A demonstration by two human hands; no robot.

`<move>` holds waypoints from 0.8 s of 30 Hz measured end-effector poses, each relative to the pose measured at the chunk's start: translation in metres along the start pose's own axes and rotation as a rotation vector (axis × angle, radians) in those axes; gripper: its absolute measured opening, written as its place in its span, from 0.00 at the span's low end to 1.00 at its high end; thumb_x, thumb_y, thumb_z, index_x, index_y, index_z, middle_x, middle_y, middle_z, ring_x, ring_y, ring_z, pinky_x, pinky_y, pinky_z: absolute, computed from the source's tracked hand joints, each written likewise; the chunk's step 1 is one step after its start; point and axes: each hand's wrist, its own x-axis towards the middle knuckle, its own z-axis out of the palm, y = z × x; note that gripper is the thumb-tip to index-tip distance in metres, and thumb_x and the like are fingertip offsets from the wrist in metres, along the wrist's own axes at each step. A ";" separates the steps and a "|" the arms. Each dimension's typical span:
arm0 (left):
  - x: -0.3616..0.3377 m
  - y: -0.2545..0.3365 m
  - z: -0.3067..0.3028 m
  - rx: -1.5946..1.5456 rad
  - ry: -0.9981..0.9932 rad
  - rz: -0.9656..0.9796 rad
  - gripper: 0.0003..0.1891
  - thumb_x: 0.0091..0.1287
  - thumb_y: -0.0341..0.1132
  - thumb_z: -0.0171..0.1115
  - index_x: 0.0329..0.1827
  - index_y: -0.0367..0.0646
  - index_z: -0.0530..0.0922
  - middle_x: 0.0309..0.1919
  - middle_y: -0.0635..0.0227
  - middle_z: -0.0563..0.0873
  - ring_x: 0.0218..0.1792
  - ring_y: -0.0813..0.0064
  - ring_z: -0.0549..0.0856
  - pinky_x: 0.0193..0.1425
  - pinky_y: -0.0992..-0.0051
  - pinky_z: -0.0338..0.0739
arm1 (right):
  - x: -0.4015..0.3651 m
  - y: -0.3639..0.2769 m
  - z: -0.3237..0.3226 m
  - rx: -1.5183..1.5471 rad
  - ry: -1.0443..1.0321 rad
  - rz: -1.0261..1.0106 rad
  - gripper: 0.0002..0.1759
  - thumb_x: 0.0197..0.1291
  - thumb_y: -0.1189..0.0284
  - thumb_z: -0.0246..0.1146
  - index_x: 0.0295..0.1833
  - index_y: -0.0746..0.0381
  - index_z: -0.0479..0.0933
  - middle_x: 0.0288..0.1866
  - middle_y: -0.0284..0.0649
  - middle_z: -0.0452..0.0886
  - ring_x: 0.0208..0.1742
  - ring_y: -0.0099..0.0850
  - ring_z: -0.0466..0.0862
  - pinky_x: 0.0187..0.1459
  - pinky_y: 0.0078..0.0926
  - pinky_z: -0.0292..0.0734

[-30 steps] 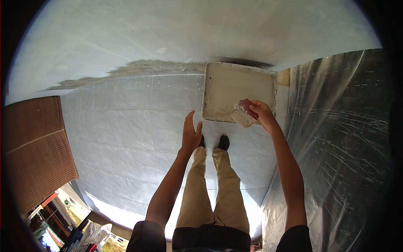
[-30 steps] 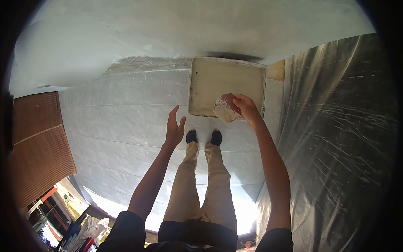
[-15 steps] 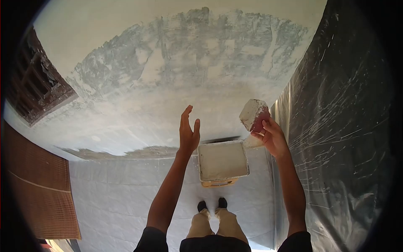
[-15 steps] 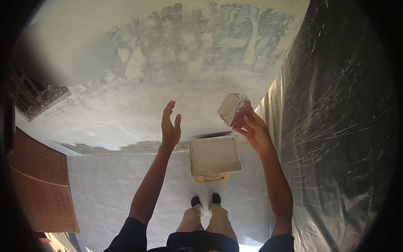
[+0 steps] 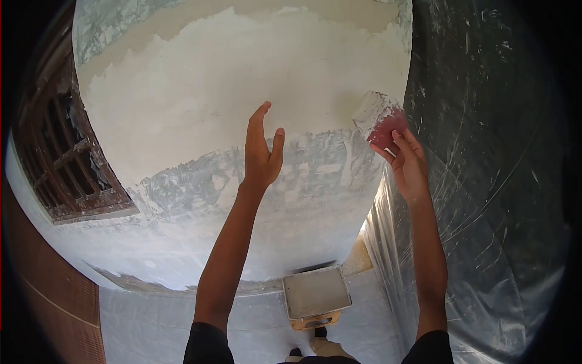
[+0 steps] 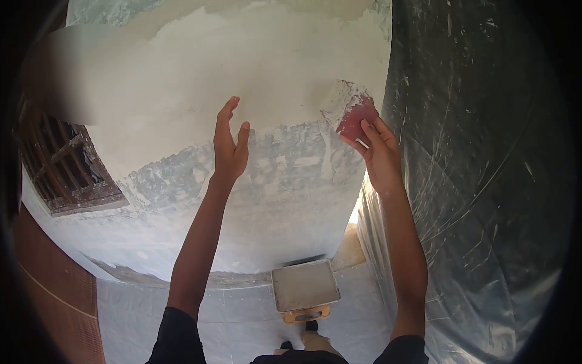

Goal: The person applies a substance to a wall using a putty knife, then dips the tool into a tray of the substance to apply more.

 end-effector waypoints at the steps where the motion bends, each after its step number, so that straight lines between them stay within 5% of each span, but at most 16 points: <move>1: 0.018 -0.002 0.001 0.011 0.013 0.039 0.27 0.81 0.35 0.54 0.80 0.36 0.63 0.76 0.49 0.71 0.78 0.51 0.71 0.82 0.55 0.64 | 0.016 -0.005 0.001 -0.108 -0.014 -0.084 0.18 0.81 0.73 0.56 0.68 0.70 0.77 0.59 0.40 0.85 0.57 0.30 0.87 0.66 0.41 0.86; 8: 0.104 -0.003 0.001 0.189 0.086 0.165 0.28 0.80 0.35 0.55 0.80 0.36 0.64 0.77 0.50 0.71 0.79 0.53 0.69 0.83 0.57 0.61 | 0.104 -0.020 0.040 -0.613 0.020 -0.594 0.18 0.81 0.73 0.55 0.69 0.68 0.79 0.60 0.44 0.87 0.61 0.35 0.87 0.65 0.35 0.82; 14: 0.130 -0.015 -0.003 0.338 0.089 0.230 0.28 0.79 0.35 0.55 0.80 0.37 0.64 0.76 0.50 0.71 0.78 0.52 0.69 0.83 0.57 0.61 | 0.150 -0.001 0.066 -0.982 0.002 -1.165 0.24 0.72 0.85 0.57 0.72 0.66 0.77 0.62 0.51 0.86 0.65 0.48 0.85 0.68 0.42 0.79; 24: 0.160 -0.039 -0.014 0.376 0.116 0.411 0.27 0.77 0.31 0.56 0.79 0.37 0.67 0.76 0.52 0.73 0.80 0.51 0.68 0.82 0.55 0.62 | 0.184 0.022 0.078 -1.316 0.169 -1.319 0.29 0.62 0.88 0.65 0.69 0.63 0.80 0.68 0.47 0.84 0.70 0.53 0.81 0.70 0.45 0.79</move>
